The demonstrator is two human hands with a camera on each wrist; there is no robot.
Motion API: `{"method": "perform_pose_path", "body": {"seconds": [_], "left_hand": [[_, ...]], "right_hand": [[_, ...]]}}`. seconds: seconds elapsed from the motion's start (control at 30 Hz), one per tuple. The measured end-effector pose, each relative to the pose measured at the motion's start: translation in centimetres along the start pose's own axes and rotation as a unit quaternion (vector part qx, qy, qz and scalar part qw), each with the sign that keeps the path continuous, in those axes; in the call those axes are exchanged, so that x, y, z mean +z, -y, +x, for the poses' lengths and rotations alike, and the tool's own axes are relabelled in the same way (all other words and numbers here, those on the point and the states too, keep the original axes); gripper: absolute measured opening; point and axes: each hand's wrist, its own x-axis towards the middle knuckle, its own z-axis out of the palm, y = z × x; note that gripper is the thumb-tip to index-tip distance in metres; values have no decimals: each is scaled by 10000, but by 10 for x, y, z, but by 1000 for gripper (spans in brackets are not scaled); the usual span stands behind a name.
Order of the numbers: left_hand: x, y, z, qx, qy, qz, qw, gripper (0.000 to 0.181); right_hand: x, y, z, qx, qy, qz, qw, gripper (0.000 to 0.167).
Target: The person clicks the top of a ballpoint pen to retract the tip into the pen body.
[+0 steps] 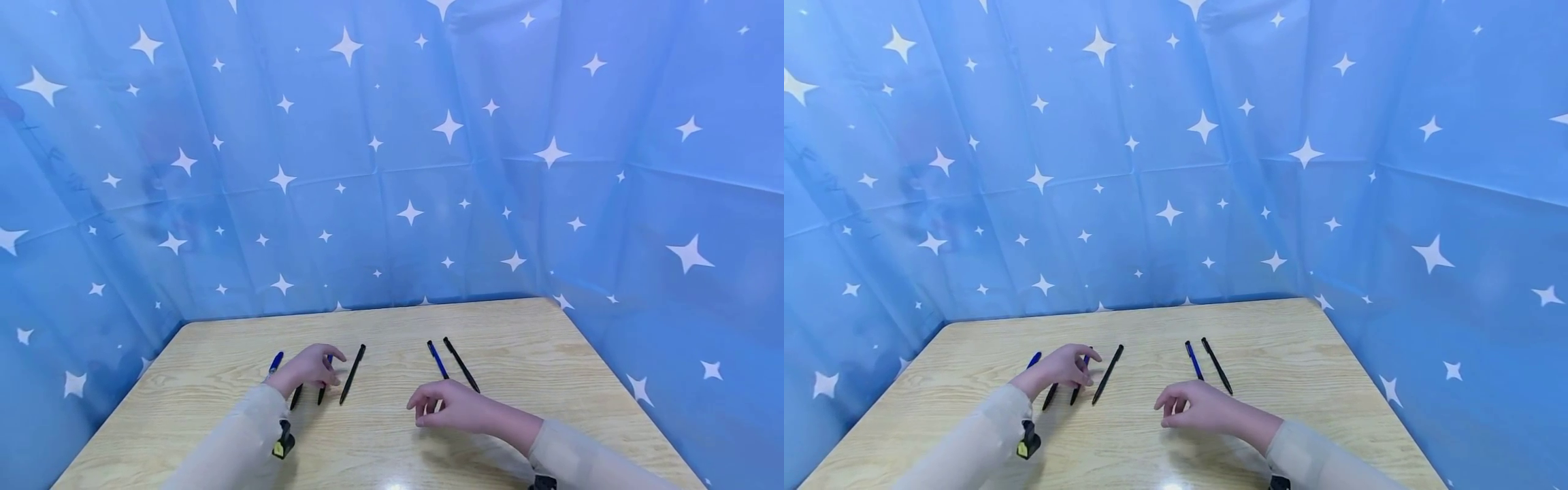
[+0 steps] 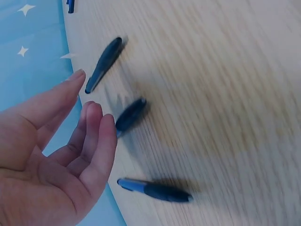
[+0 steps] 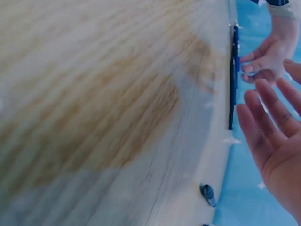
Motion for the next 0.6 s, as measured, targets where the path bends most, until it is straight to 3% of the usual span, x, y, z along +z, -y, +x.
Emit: {"method": "perform_pose_path", "body": {"seconds": [0.27,0.4,0.6], "left_hand": [[-9,9,-2,-280,-250,328,9988,47],[-8,11,-5,-460,-235,469,9976,46],[-4,16,-3,-451,-186,634,9968,47]], "right_hand": [[4,-1,13,34,86,215,9997,23],[7,-2,17,-22,106,236,9997,22],[9,-3,21,-79,131,248,9996,21]]}}
